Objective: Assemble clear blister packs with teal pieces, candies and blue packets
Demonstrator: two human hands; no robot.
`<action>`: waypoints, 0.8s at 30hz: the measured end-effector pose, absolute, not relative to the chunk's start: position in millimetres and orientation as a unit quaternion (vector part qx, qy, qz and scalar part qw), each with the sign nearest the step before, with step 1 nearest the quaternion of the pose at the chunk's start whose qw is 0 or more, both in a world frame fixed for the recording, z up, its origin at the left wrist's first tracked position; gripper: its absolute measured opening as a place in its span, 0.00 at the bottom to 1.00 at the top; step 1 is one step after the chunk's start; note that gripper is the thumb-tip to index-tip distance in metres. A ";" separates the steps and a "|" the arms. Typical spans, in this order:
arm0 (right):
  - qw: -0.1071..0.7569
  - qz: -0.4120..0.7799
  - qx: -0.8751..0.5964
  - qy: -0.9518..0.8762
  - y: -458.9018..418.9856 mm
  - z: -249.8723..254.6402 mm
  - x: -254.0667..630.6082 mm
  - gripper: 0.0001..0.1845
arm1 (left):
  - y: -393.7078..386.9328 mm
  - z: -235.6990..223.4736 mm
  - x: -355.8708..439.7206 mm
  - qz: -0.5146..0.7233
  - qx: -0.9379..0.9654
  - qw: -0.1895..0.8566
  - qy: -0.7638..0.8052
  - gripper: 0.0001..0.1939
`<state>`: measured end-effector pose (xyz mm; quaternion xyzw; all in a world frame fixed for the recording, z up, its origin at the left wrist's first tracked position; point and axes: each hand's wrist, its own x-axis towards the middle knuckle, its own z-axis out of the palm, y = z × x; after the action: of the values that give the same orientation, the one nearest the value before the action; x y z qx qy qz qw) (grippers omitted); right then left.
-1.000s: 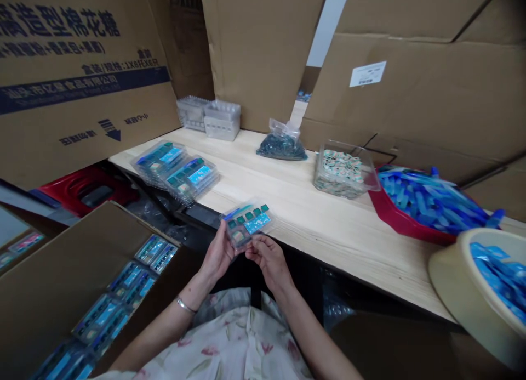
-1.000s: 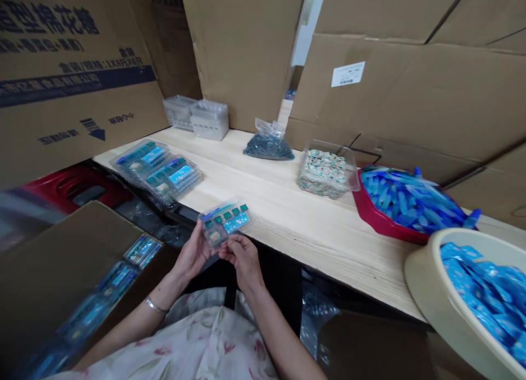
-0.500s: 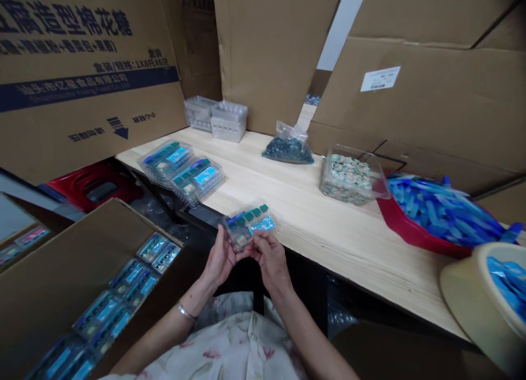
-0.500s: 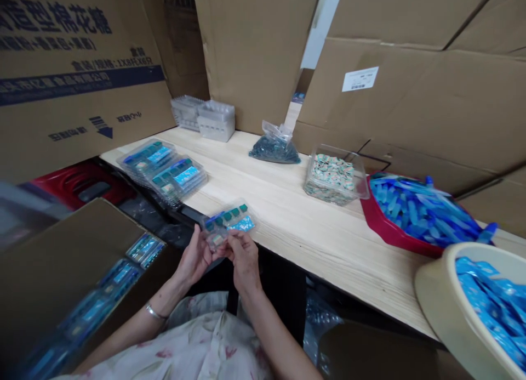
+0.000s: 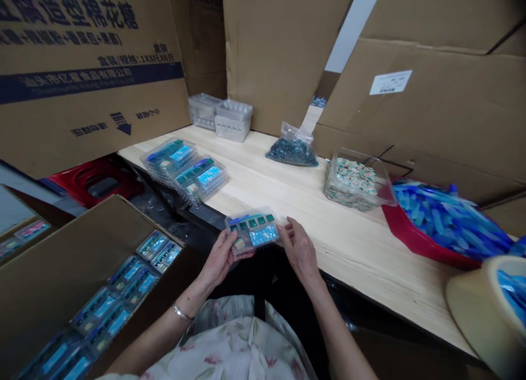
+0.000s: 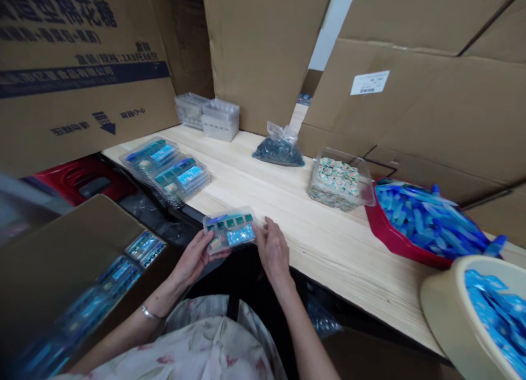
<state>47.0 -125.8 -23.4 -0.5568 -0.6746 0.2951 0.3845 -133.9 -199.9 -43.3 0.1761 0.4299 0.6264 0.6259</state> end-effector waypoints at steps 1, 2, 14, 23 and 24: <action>0.372 0.324 -0.535 -0.686 -117.9 -21.4 46.0 0.20 | -202.6 -39.4 -135.4 0.622 0.182 0.630 0.427 0.15; 0.358 0.364 -0.507 -0.694 -110.7 -19.0 42.9 0.20 | -205.7 -34.2 -138.3 0.616 0.190 0.633 0.429 0.16; 0.284 0.374 -0.324 -0.821 -9.3 51.3 -100.7 0.20 | -187.3 36.1 -261.5 0.490 0.368 0.290 0.735 0.27; 0.180 0.173 -0.377 -0.892 30.3 53.8 -181.7 0.19 | -138.1 32.1 -317.8 0.359 0.349 0.176 0.847 0.31; 0.172 0.168 -0.391 -0.888 31.7 50.1 -183.8 0.19 | -137.1 28.8 -320.0 0.358 0.342 0.174 0.851 0.30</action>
<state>-183.8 31.7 50.1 -0.3908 -0.8884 0.1683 0.1722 -320.0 -137.1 28.8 0.3421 0.8513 0.3577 0.1741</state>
